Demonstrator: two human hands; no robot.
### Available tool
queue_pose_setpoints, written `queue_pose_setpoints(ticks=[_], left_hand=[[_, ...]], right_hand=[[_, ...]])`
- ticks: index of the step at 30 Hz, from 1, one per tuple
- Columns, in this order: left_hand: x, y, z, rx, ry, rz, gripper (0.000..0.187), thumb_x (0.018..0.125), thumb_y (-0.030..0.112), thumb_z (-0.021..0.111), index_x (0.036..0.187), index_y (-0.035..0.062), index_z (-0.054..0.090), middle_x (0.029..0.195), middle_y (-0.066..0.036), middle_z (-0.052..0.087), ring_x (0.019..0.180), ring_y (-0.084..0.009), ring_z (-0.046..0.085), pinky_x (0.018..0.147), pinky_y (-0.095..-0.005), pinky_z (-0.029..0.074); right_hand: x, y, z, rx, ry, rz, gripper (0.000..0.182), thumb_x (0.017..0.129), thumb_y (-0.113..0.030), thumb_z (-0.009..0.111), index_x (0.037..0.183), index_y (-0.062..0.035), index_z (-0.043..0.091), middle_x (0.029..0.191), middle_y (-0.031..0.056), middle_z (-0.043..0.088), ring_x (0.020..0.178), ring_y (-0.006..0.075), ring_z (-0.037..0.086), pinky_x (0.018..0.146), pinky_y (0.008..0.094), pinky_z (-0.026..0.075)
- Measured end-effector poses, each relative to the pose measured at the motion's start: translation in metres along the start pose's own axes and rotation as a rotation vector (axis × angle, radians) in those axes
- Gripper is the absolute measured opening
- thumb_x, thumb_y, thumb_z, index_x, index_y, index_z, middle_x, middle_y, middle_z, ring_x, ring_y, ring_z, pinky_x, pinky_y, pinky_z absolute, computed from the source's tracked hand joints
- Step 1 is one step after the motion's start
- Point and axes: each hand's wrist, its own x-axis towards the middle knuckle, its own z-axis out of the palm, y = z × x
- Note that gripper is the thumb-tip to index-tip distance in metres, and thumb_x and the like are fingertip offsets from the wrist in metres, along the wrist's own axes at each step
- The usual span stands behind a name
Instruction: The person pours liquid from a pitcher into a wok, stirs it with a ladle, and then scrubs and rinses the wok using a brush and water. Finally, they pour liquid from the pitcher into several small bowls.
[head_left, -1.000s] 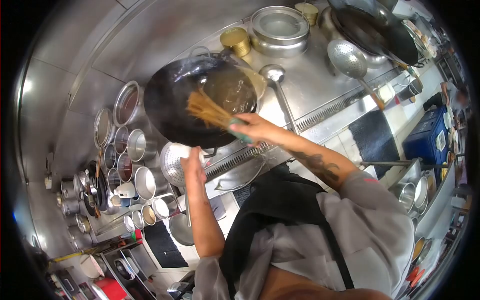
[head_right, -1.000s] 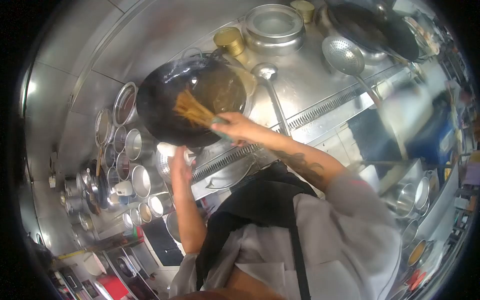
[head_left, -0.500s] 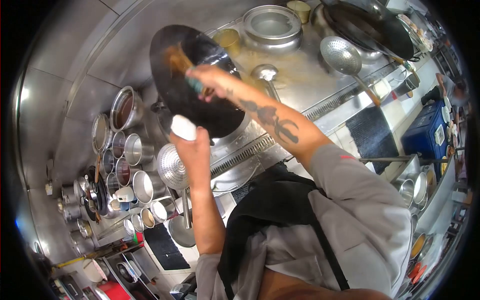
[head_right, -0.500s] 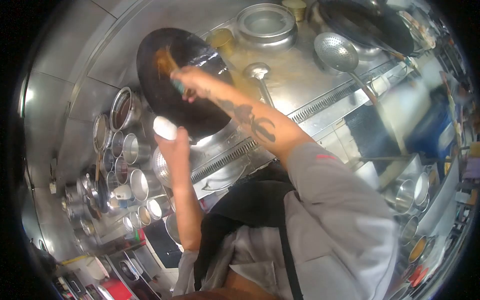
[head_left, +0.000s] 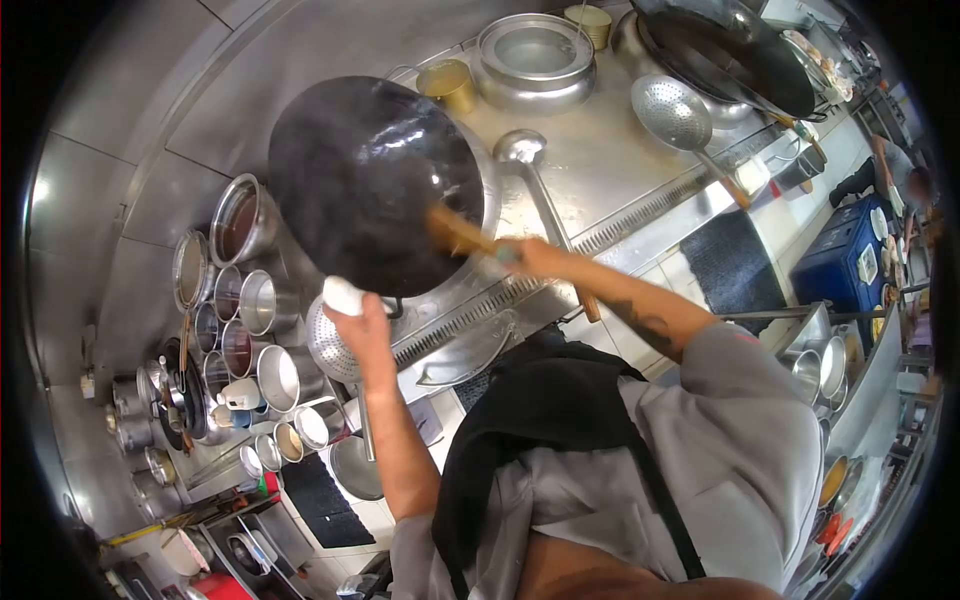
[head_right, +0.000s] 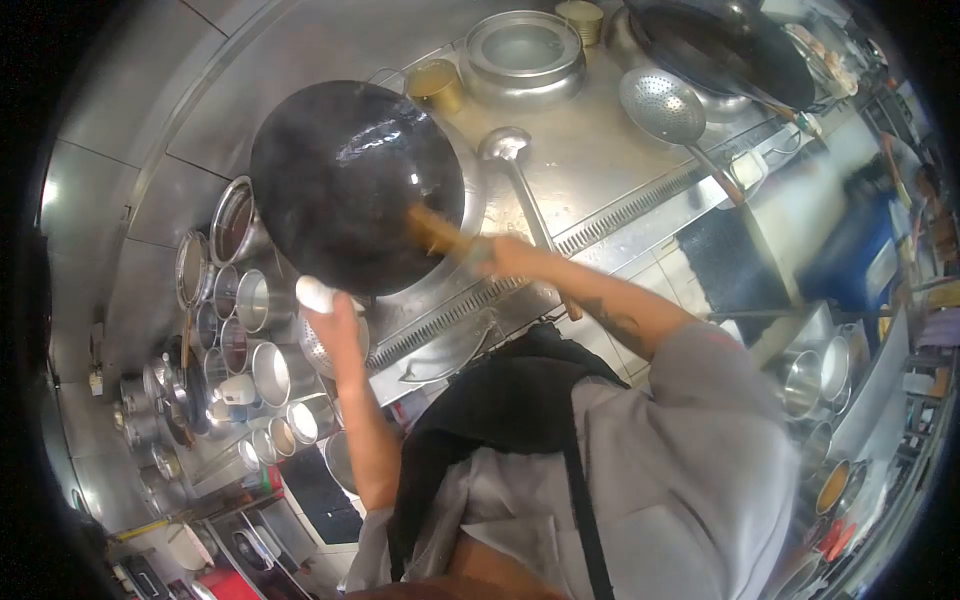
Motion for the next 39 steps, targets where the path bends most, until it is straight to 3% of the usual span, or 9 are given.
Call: queue_pose_setpoints(ticks=[4,10,15,22,27,31,34,37,39], left_hand=[[-0.008,-0.065,-0.020,-0.296,-0.077,-0.362,0.046,0.081,0.007,0.058,0.124,-0.0045,0.048,0.106,-0.014,0.061,0.090,-0.0209,0.062,0.074,-0.0315,0.051],[-0.035,-0.092,-0.003,-0.563,-0.014,-0.770,0.028,0.083,0.011,0.057,0.110,0.0039,0.056,0.091,-0.006,0.063,0.071,-0.0174,0.062,0.047,-0.0334,0.047],[-0.032,-0.126,0.022,-0.738,-0.137,-0.908,0.018,0.085,0.027,0.060,0.098,0.0148,0.059,0.090,0.000,0.059,0.080,-0.0158,0.055,0.055,-0.0342,0.041],[-0.027,-0.120,0.061,-0.814,-0.069,-0.868,0.013,0.083,0.015,0.057,0.095,0.0104,0.055,0.078,-0.004,0.058,0.059,-0.0188,0.058,0.040,-0.0322,0.041],[-0.024,-0.124,0.048,-0.795,-0.221,-0.962,0.024,0.088,0.032,0.060,0.100,0.0120,0.054,0.083,-0.004,0.059,0.064,-0.0195,0.060,0.045,-0.0336,0.044],[-0.033,-0.131,0.003,-0.918,-0.412,-0.848,0.037,0.090,0.049,0.058,0.101,0.0134,0.053,0.085,-0.003,0.057,0.069,-0.0186,0.060,0.050,-0.0328,0.046],[-0.056,-0.178,-0.054,-0.724,-0.330,-0.831,0.037,0.090,0.040,0.059,0.111,0.0100,0.052,0.093,-0.005,0.059,0.073,-0.0153,0.060,0.052,-0.0297,0.046],[-0.085,-0.174,-0.093,-0.239,-0.190,-0.711,0.052,0.082,0.027,0.066,0.122,0.0005,0.046,0.100,-0.008,0.058,0.084,-0.0196,0.061,0.063,-0.0353,0.052],[-0.101,-0.197,-0.105,0.054,-0.218,-0.441,0.062,0.078,0.024,0.067,0.127,-0.0028,0.042,0.106,-0.015,0.057,0.091,-0.0286,0.061,0.077,-0.0409,0.051]], right_hand=[[0.016,0.027,-0.075,-0.366,0.453,0.155,0.046,0.085,-0.030,0.065,0.123,-0.0061,0.056,0.088,0.0219,0.067,0.079,0.0357,0.065,0.074,0.0427,0.051],[-0.029,0.044,-0.032,-0.150,0.444,0.256,0.050,0.082,-0.036,0.065,0.122,-0.0063,0.056,0.099,0.0237,0.066,0.092,0.0393,0.064,0.084,0.0443,0.050],[-0.048,0.060,0.039,-0.448,0.353,0.414,0.048,0.085,-0.034,0.062,0.120,-0.0030,0.057,0.101,0.0262,0.064,0.095,0.0413,0.063,0.084,0.0479,0.051],[-0.052,0.079,0.028,-0.721,0.435,0.456,0.044,0.085,-0.025,0.064,0.118,-0.0016,0.049,0.105,0.0272,0.059,0.097,0.0446,0.060,0.086,0.0499,0.050],[-0.047,0.086,0.013,-0.537,0.360,0.605,0.049,0.076,-0.016,0.069,0.117,0.0001,0.048,0.107,0.0296,0.061,0.104,0.0416,0.061,0.089,0.0492,0.049],[-0.046,0.125,-0.007,-0.400,0.647,0.489,0.042,0.074,-0.015,0.068,0.108,0.0059,0.053,0.095,0.0297,0.064,0.095,0.0440,0.064,0.082,0.0479,0.052],[-0.061,0.075,-0.036,0.032,0.682,0.573,0.039,0.075,-0.016,0.063,0.107,0.0071,0.059,0.088,0.0293,0.065,0.089,0.0420,0.066,0.079,0.0464,0.051],[-0.061,0.115,-0.051,-0.101,0.888,0.343,0.044,0.076,-0.017,0.064,0.111,0.0083,0.059,0.089,0.0295,0.065,0.085,0.0411,0.066,0.076,0.0460,0.052],[-0.048,0.137,-0.084,-0.204,0.939,0.240,0.038,0.080,-0.016,0.063,0.108,0.0088,0.057,0.071,0.0199,0.061,0.061,0.0290,0.061,0.055,0.0403,0.049]])
